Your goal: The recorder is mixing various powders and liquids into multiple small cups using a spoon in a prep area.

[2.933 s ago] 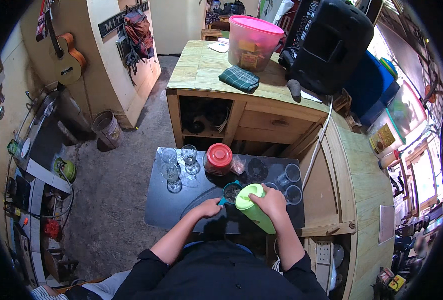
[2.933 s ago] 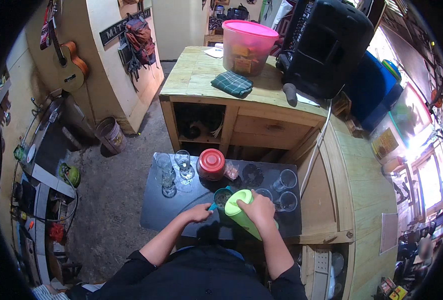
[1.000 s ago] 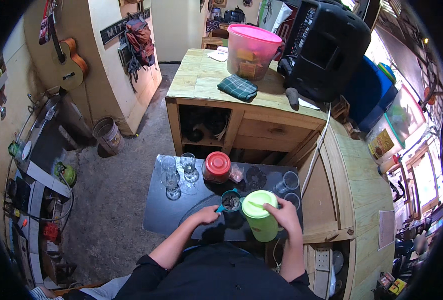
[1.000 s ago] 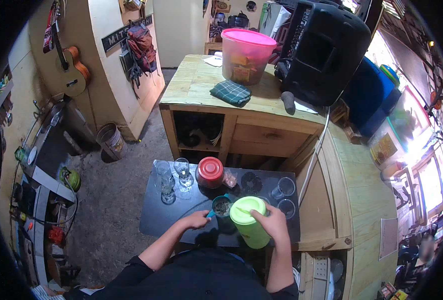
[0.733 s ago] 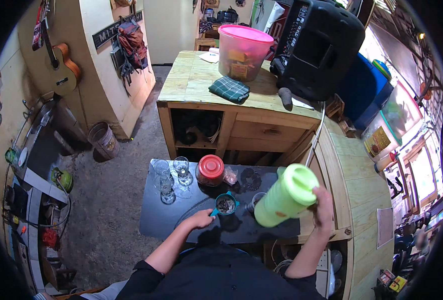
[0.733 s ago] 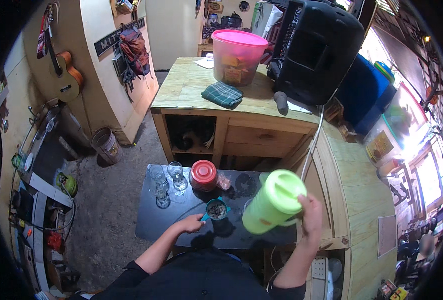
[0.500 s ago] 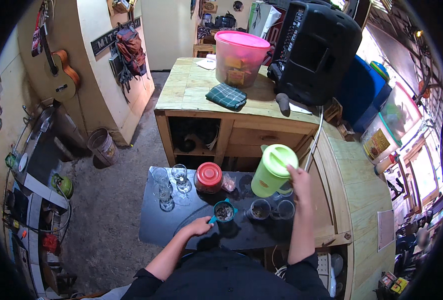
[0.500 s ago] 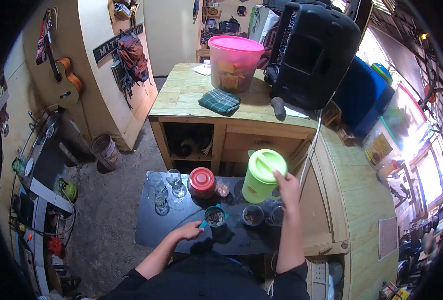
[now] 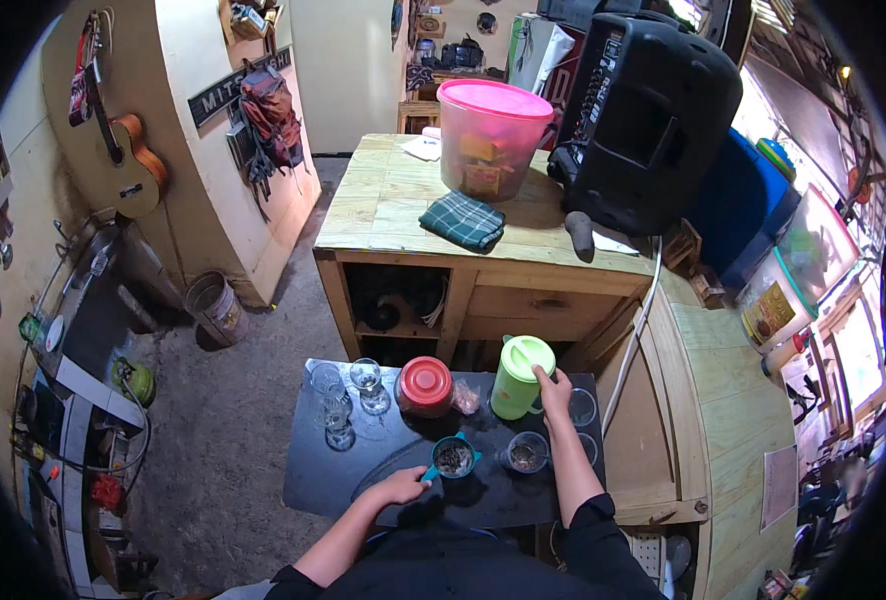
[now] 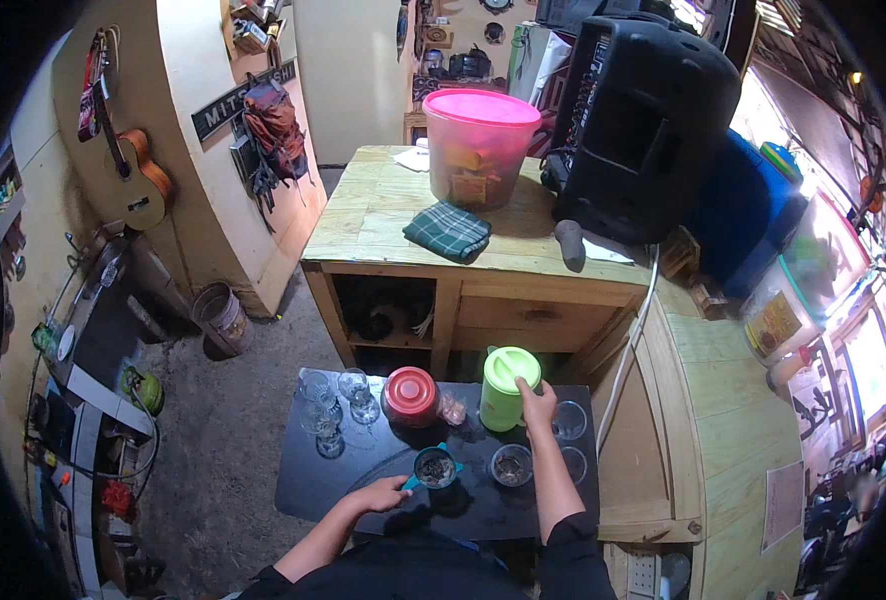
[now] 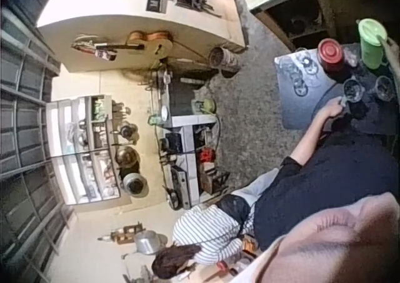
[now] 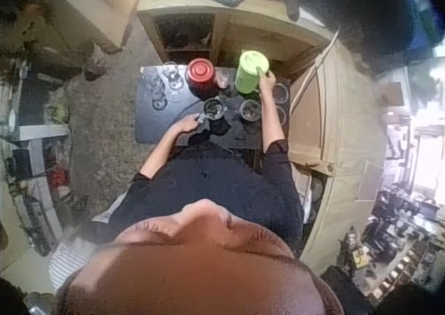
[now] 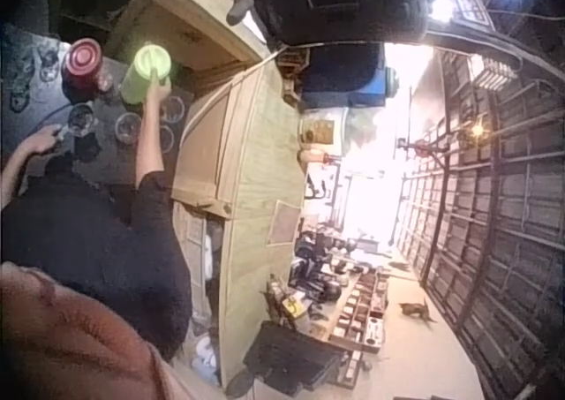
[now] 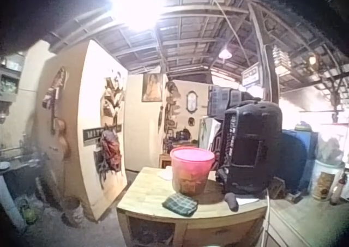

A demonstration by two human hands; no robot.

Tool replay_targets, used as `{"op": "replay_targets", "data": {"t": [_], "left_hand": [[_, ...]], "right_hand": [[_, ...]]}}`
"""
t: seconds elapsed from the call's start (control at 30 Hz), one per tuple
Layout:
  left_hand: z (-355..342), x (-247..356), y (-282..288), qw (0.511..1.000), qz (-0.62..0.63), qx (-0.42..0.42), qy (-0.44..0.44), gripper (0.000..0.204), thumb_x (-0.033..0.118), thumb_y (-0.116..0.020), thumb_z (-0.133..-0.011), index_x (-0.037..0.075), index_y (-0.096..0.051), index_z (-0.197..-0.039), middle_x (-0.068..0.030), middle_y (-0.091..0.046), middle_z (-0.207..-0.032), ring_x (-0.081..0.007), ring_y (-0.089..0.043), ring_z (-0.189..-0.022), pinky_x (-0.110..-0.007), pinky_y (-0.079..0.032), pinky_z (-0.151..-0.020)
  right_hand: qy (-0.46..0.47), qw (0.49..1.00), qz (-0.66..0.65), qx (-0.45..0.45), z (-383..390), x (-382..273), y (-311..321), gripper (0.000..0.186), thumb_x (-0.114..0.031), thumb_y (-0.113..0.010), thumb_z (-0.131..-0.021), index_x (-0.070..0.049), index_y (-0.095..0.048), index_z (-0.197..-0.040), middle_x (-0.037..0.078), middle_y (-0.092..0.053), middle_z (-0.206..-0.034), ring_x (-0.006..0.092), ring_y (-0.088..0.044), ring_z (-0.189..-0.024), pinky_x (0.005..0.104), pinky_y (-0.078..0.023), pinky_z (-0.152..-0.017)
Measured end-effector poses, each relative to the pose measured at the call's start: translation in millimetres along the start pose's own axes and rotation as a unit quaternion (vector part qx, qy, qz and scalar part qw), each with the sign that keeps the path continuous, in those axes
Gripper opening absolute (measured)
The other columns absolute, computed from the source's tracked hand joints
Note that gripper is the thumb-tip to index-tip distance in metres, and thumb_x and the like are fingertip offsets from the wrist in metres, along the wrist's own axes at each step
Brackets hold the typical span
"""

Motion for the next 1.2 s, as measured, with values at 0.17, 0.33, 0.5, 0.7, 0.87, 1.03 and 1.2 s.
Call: {"op": "replay_targets", "data": {"t": [0.17, 0.33, 0.5, 0.7, 0.87, 1.03, 1.2], "left_hand": [[0.1, -0.2, 4.9, 0.999, 0.004, -0.028, 0.038, 0.022, 0.024, -0.05, -0.09, 0.008, -0.052, -0.105, -0.0033, -0.052, -0.068, -0.0129, -0.049, -0.062, -0.03, -0.039, -0.055], [-1.9, 3.1, 5.1, 0.999, -0.021, -0.024, 0.019, 0.024, 0.026, -0.051, -0.089, 0.009, -0.053, -0.106, -0.0084, -0.057, -0.076, -0.0196, -0.055, -0.07, -0.034, -0.042, -0.063], [-4.7, -6.2, 4.4, 0.999, -0.023, -0.02, -0.006, 0.02, 0.024, -0.05, -0.091, 0.009, -0.051, -0.103, -0.0025, -0.051, -0.068, -0.0124, -0.048, -0.057, -0.029, -0.039, -0.051], [0.0, -5.7, 6.0, 0.999, -0.021, -0.025, -0.021, 0.019, 0.023, -0.05, -0.091, 0.009, -0.051, -0.105, -0.0008, -0.049, -0.067, -0.0106, -0.046, -0.056, -0.028, -0.037, -0.05], [-2.2, 1.8, 5.9, 0.998, -0.048, -0.023, 0.022, 0.033, 0.027, -0.051, -0.088, 0.008, -0.053, -0.115, -0.0216, -0.06, -0.109, -0.0368, -0.056, -0.105, -0.042, -0.043, -0.088], [2.8, 6.4, 1.8, 0.999, -0.039, -0.007, 0.035, 0.036, 0.031, -0.05, -0.089, 0.007, -0.054, -0.117, -0.0227, -0.059, -0.112, -0.0389, -0.054, -0.108, -0.043, -0.042, -0.091], [6.6, 9.8, 0.4, 0.997, -0.06, 0.025, 0.031, 0.04, 0.037, -0.045, -0.091, 0.005, -0.056, -0.114, -0.0242, -0.059, -0.109, -0.0415, -0.054, -0.105, -0.045, -0.042, -0.09]], "right_hand": [[0.035, 0.991, 0.107, -0.066, 12.1, -14.1, 11.1, 0.059, -0.036, -0.071, -0.074, 0.001, -0.054, -0.118, 0.018, -0.062, -0.108, 0.0269, -0.06, -0.099, 0.0352, -0.045, -0.086], [0.035, 0.961, 0.247, -0.116, 26.4, -31.0, 35.5, 0.064, -0.043, -0.065, -0.076, -0.002, -0.05, -0.123, 0.025, -0.059, -0.112, 0.0368, -0.057, -0.105, 0.0423, -0.044, -0.09], [0.141, 0.909, 0.393, -0.003, 70.1, -77.3, 57.6, 0.066, -0.043, -0.068, -0.074, -0.004, -0.05, -0.125, 0.022, -0.061, -0.108, 0.0385, -0.054, -0.104, 0.044, -0.042, -0.092], [0.109, 0.851, 0.497, -0.13, 123.5, -62.3, 104.7, 0.059, -0.032, -0.077, -0.067, -0.009, -0.059, -0.118, 0.018, -0.061, -0.108, 0.0351, -0.054, -0.104, 0.0428, -0.043, -0.092], [0.055, 0.822, 0.546, -0.155, 127.1, -35.0, 96.8, 0.054, -0.02, -0.079, -0.064, -0.012, -0.062, -0.114, 0.014, -0.064, -0.104, 0.0315, -0.06, -0.097, 0.0412, -0.049, -0.084], [0.053, 0.899, 0.425, -0.087, 124.5, -10.8, 89.4, 0.025, -0.01, -0.075, -0.065, -0.006, -0.07, -0.09, 0.015, -0.067, -0.084, 0.0283, -0.065, -0.08, 0.0368, -0.052, -0.072], [0.139, 0.953, 0.269, -0.027, 140.8, -12.3, 80.4, 0.011, -0.005, -0.069, -0.071, -0.001, -0.068, -0.082, 0.015, -0.066, -0.085, 0.0273, -0.066, -0.076, 0.034, -0.052, -0.068]]}}
Point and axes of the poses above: each hand's wrist, its own z-axis away from the middle knuckle, its own y-axis out of the back of the hand, x = y × z, the point moved 1 cm from there along -z, towards the middle knuckle
